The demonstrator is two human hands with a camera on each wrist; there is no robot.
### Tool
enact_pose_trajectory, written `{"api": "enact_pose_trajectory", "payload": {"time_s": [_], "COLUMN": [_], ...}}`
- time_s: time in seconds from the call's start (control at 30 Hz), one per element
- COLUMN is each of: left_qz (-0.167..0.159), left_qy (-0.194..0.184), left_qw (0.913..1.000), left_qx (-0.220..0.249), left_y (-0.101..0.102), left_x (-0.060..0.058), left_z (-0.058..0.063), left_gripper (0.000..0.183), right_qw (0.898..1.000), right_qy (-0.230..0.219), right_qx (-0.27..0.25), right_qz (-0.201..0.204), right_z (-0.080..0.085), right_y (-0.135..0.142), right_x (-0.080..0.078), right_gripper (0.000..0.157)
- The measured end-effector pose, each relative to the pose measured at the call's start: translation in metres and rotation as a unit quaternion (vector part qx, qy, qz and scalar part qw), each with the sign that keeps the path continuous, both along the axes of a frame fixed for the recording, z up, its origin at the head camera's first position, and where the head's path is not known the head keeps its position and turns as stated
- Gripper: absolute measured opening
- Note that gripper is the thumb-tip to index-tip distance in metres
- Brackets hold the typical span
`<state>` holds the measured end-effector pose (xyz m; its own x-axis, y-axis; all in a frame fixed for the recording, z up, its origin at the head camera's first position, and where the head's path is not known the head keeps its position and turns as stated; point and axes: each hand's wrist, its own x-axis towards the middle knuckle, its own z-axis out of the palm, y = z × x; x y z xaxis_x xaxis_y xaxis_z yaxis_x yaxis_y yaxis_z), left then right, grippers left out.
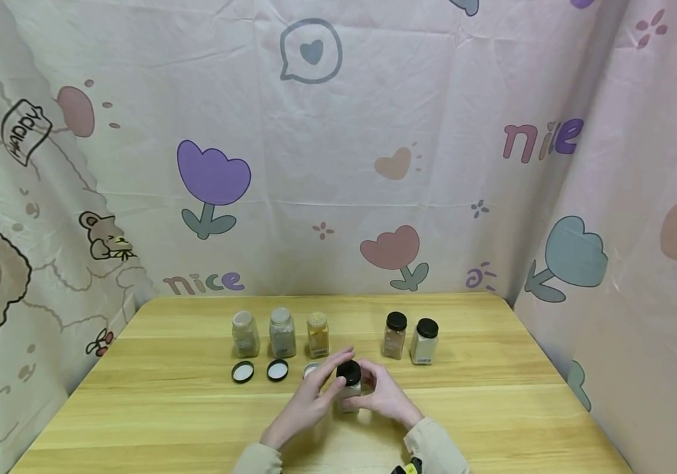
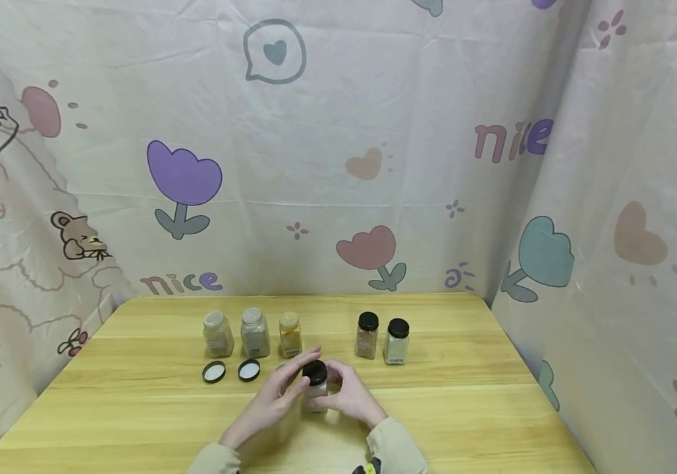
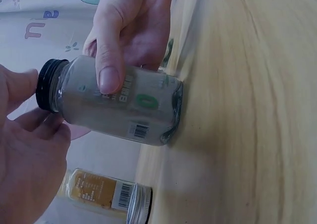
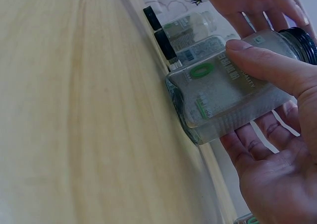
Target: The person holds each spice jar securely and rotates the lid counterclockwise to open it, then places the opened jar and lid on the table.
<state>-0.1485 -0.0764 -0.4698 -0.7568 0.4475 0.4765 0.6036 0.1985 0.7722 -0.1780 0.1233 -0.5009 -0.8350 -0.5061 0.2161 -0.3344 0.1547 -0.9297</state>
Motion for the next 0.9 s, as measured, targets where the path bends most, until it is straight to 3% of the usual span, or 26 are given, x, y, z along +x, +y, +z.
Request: {"api": "enact_pose_trajectory", "payload": {"time_s": [0.1, 0.17, 0.37, 0.47, 0.57, 0.77, 0.9], "left_qz": [-0.02, -0.016, 0.071, 0.097, 0.084, 0.005, -0.018], "left_qy": [-0.003, 0.007, 0.065, 0.057, 0.03, -0.011, -0.003], "left_qw": [0.9998, 0.9998, 0.9953, 0.9936, 0.996, 0.9999, 0.9997], "left_qx": [0.007, 0.013, -0.005, -0.015, -0.012, 0.002, 0.014], "left_y": [0.0, 0.001, 0.008, 0.01, 0.008, 0.001, 0.001], "left_x": [-0.001, -0.002, -0.002, -0.001, 0.0, 0.001, -0.001], "left_z": [0.0, -0.001, -0.004, -0.004, -0.002, 0.0, 0.002], "left_gripper": [0.042, 0.041, 0.043, 0.047, 0.047, 0.043, 0.042], "right_qw": [1.0, 1.0, 1.0, 1.0, 1.0, 1.0, 1.0], "right_qy": [-0.005, -0.004, 0.0, 0.003, 0.011, 0.005, 0.008], "right_qx": [-0.002, -0.001, 0.004, 0.004, 0.003, 0.001, 0.0], "right_qz": [-0.001, -0.001, -0.006, -0.009, -0.006, -0.002, -0.001], "right_z": [0.0, 0.0, -0.002, -0.003, -0.003, -0.003, -0.002], "right_y": [0.0, 0.0, 0.0, 0.0, 0.0, 0.001, 0.001], "right_x": [0.001, 0.0, 0.0, 0.0, -0.001, 0.0, -0.001], "right_gripper": [0.055, 0.055, 0.052, 0.052, 0.05, 0.05, 0.055]}}
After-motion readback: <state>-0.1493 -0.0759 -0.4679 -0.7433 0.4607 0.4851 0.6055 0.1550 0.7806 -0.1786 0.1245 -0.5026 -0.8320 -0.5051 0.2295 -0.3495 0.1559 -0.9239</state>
